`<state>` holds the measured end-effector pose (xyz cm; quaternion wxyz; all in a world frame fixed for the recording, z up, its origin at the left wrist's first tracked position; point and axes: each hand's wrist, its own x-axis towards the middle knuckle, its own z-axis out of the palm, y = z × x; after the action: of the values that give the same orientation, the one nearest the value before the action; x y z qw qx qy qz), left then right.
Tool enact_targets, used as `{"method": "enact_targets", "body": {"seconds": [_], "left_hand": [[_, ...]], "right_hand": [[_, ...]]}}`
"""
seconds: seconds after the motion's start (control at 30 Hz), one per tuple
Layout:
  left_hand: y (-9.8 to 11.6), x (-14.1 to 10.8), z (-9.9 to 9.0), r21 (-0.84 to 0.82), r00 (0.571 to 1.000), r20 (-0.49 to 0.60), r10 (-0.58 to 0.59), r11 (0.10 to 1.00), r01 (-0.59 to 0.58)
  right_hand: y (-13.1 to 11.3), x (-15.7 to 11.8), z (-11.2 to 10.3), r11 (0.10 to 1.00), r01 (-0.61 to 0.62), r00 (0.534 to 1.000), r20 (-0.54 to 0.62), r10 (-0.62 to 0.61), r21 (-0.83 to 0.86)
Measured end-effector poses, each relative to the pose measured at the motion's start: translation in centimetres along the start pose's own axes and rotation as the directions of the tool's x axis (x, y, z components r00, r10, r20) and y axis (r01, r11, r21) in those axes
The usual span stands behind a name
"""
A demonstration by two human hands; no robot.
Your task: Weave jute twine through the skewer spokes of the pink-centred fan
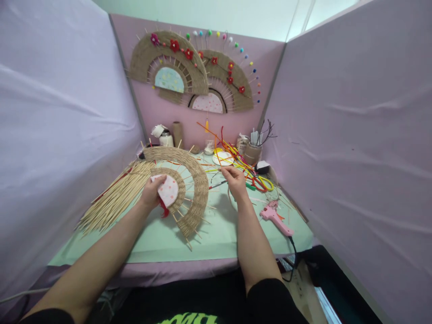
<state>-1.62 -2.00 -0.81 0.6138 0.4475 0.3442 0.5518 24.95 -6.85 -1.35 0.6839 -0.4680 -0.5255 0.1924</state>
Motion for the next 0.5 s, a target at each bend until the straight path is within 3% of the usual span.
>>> {"method": "enact_targets", "body": {"seconds": [0.23,0.4,0.5], "left_hand": [[0.0,0.2,-0.3,-0.072,1.0,-0.015,-0.015,0.997,0.014],[-0.2,0.1,-0.1,-0.147,0.998,0.045,-0.046,0.988,0.052],[-0.3,0.5,-0.3,-0.214,0.995,0.085,-0.054,0.974,0.071]], "right_hand": [[-0.3,-0.4,0.5,0.997,-0.007,0.979,0.201,0.022,-0.074],[-0.2,-0.7,1.4,0.984,0.037,0.888,0.457,0.049,-0.176],[-0.1,-0.8,1.7,0.978,0.039,0.875,0.479,0.064,-0.203]]}}
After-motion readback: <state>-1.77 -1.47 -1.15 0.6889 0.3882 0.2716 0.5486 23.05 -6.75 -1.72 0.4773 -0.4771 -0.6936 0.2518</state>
